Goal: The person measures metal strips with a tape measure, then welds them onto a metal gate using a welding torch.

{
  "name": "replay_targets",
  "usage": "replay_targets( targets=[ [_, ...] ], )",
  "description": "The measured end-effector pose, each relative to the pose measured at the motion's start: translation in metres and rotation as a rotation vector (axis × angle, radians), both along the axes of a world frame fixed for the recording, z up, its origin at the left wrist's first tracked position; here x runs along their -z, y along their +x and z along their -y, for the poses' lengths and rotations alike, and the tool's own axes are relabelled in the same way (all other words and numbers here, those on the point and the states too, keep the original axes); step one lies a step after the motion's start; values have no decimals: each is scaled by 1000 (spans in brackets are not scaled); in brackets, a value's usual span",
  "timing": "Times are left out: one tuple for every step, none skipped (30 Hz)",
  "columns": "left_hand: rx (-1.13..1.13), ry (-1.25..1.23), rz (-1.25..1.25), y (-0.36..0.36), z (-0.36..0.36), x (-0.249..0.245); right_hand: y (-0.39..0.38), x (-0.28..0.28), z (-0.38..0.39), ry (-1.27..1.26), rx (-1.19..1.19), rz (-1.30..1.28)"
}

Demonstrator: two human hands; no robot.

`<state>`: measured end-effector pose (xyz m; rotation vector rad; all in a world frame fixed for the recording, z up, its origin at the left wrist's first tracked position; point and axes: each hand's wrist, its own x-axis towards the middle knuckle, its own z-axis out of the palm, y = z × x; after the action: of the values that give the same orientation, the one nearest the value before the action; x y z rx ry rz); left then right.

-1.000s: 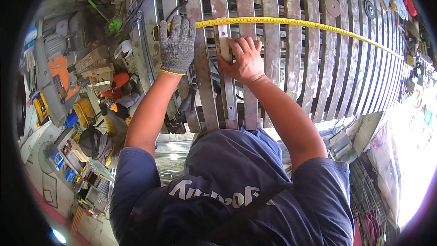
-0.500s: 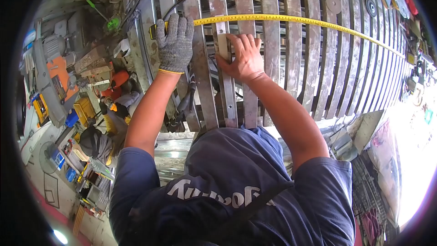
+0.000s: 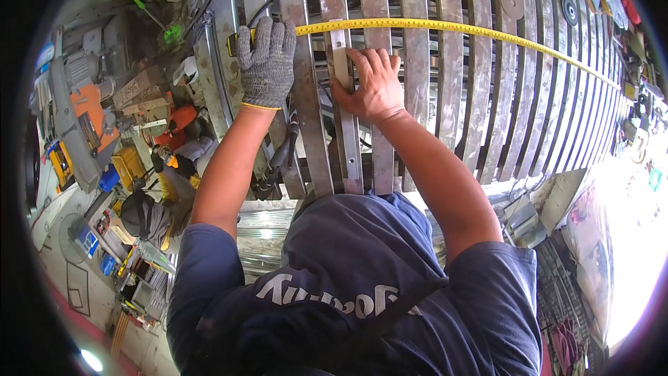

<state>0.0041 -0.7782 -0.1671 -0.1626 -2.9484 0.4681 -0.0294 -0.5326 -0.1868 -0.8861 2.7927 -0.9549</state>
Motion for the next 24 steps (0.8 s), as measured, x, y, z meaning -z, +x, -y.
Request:
replay_targets(
  targets=[
    [-4,-9,-3,0,-1,-2,0,0,0,-1,1,-3],
    [-9,-18,-6,-1,-1,-3,0,0,0,-6,-1,-6],
    [-11,-18,-8,-1,-1,-3,0,-1,1,-12,-3,-10],
    [-12,-18,-9,-1,-1,-2,0,-1,1,-17,-5,-13],
    [-14,-17,-11,-1,-1,-1,0,-3,0,-17,-2,-3],
    [-13,-20,-14,-1,-1,0,-1,-5,0,-18,1,7],
    [-12,-24,-18,0,-1,1,-1,-6,0,-18,4,17],
    [-11,-27,-22,0,-1,2,0,-7,0,-30,15,21],
    [-5,-24,-17,0,0,3,0,-7,0,-42,26,26],
    [1,-22,-11,1,1,4,1,-7,1,-54,37,30],
    [7,-19,-5,1,1,4,0,-8,1,-38,26,26],
    [10,-20,-5,1,1,4,0,-9,1,-23,14,23],
    [12,-21,-4,1,1,3,0,-9,1,-8,3,20],
    [15,-22,-4,0,1,3,0,-9,1,-14,3,16],
    [14,-19,-1,0,1,2,0,-8,1,-21,4,11],
    [13,-15,2,0,1,2,0,-8,1,-27,4,7],
    [12,-11,4,0,1,2,0,-8,1,-17,-7,0],
    [13,-5,2,0,1,2,0,-9,0,-8,-18,-7],
    [13,0,0,1,1,4,0,-10,0,2,-30,-13],
    [13,6,-2,1,2,4,0,-10,0,3,-33,-30],
    [10,4,3,1,1,4,0,-11,1,4,-35,-46],
    [8,2,8,0,1,4,0,-12,1,5,-38,-62],
    [6,1,12,0,1,4,0,-11,2,11,-33,-71],
    [10,5,11,0,2,4,0,-10,2,18,-29,-79]
  ],
)
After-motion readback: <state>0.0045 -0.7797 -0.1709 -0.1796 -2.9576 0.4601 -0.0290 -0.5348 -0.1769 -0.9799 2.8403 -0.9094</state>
